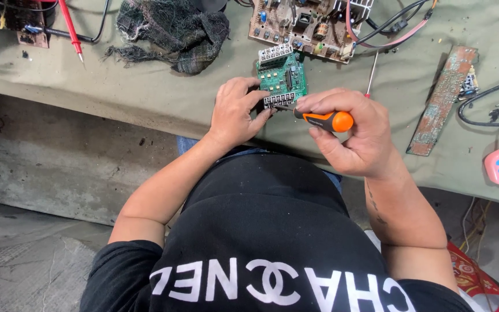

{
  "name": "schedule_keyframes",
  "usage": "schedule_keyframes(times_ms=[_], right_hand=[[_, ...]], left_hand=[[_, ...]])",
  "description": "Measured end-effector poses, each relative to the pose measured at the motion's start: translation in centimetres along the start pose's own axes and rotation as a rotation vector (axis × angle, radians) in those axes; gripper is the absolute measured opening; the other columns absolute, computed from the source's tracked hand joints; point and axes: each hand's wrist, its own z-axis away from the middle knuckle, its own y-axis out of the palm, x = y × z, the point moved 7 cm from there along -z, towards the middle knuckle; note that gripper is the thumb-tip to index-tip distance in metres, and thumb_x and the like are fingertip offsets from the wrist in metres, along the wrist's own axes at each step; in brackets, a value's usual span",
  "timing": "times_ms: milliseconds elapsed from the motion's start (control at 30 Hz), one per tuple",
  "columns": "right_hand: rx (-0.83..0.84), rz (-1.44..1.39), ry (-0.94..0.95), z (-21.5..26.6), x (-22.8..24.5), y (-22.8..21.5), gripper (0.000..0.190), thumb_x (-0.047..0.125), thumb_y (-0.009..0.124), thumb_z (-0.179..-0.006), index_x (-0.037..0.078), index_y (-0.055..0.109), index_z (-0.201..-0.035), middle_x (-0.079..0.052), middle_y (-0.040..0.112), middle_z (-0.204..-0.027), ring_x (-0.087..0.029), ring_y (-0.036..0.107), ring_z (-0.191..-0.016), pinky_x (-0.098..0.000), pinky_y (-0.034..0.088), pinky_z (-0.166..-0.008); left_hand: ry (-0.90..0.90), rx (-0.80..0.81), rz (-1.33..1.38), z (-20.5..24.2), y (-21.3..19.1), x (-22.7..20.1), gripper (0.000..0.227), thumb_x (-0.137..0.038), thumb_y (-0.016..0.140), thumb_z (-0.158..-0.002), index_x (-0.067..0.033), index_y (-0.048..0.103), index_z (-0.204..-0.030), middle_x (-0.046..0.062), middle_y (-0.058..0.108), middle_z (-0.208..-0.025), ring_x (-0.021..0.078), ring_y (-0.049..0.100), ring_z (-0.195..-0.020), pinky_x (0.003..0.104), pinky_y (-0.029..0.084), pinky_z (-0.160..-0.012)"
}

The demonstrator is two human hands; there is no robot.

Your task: Inspecting and cleaning electronic circuit boards using a screwdriver and a cloth at a workbench.

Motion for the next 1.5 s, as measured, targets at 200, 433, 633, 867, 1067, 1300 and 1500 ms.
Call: schedule_keyframes(times_ms=[200,433,633,867,1067,1300,1500], right_hand=[[0.017,0.031,-0.018,-0.5,0.4,0.2,0.018,0.001,0.063,-0.099,-0.003,0.054,-0.114,-0.024,0.070,-0.112,-0.036,0.075,-0.110,-0.0427,0.062,-0.100],[0.027,0.022,-0.033,-0.5,0.3,0.3,0.018,0.000,0.063,-0.099,-0.003,0.055,-0.114,-0.023,0.070,-0.111,-0.036,0.075,-0.110,-0.0435,0.063,-0.102],[0.051,0.032,-0.036,-0.7,0.4,0.3,0.018,-0.002,0.063,-0.098,-0.003,0.055,-0.114,-0.020,0.070,-0.111,-0.036,0.075,-0.111,-0.0427,0.063,-0.101],[0.064,-0.025,-0.029,-0.6,0.1,0.3,0.017,-0.003,0.058,-0.094,-0.003,0.054,-0.111,-0.022,0.070,-0.109,-0.040,0.074,-0.109,-0.0479,0.063,-0.103],[0.089,-0.101,-0.018,-0.6,0.0,0.1,0.015,0.000,0.054,-0.095,0.000,0.050,-0.110,-0.021,0.069,-0.106,-0.041,0.073,-0.108,-0.0525,0.063,-0.105],[0.000,-0.268,-0.086,-0.5,-2.2,-0.3,0.029,0.022,0.075,-0.091,-0.001,0.060,-0.082,-0.016,0.070,-0.078,-0.037,0.074,-0.077,-0.0475,0.061,-0.075],[0.020,-0.306,-0.067,-1.1,-1.6,0.4,0.030,0.019,0.072,-0.092,0.001,0.061,-0.072,-0.014,0.065,-0.069,-0.033,0.068,-0.065,-0.0485,0.061,-0.070]], left_hand=[[0.008,-0.006,-0.002,0.1,0.0,0.0,0.031,-0.030,0.082,-0.089,-0.0144,0.071,-0.113,0.011,0.063,-0.123,0.0341,0.060,-0.111,0.049,0.047,-0.089],[0.011,-0.008,0.005,0.1,0.0,0.0,0.030,-0.031,0.081,-0.090,-0.0146,0.071,-0.113,0.011,0.063,-0.123,0.0342,0.061,-0.110,0.049,0.047,-0.090],[0.003,-0.001,-0.005,0.0,0.0,0.0,0.029,-0.032,0.080,-0.091,-0.0152,0.071,-0.113,0.010,0.063,-0.123,0.0338,0.061,-0.110,0.049,0.047,-0.088],[0.011,-0.004,-0.002,-0.1,-0.2,-0.2,0.028,-0.033,0.079,-0.093,-0.0145,0.070,-0.112,0.010,0.063,-0.122,0.0340,0.061,-0.109,0.049,0.047,-0.089],[0.017,-0.009,-0.001,-0.2,-0.2,-0.2,0.028,-0.030,0.081,-0.091,-0.0144,0.070,-0.112,0.010,0.062,-0.122,0.0345,0.060,-0.109,0.049,0.046,-0.088],[-0.019,-0.088,0.017,0.6,0.9,1.2,0.027,-0.034,0.083,-0.084,-0.0207,0.076,-0.106,0.003,0.066,-0.118,0.0286,0.061,-0.115,0.044,0.046,-0.099],[-0.010,-0.077,0.011,0.7,1.1,1.2,0.027,-0.036,0.083,-0.085,-0.0204,0.076,-0.107,0.003,0.066,-0.118,0.0292,0.061,-0.115,0.044,0.046,-0.100]])
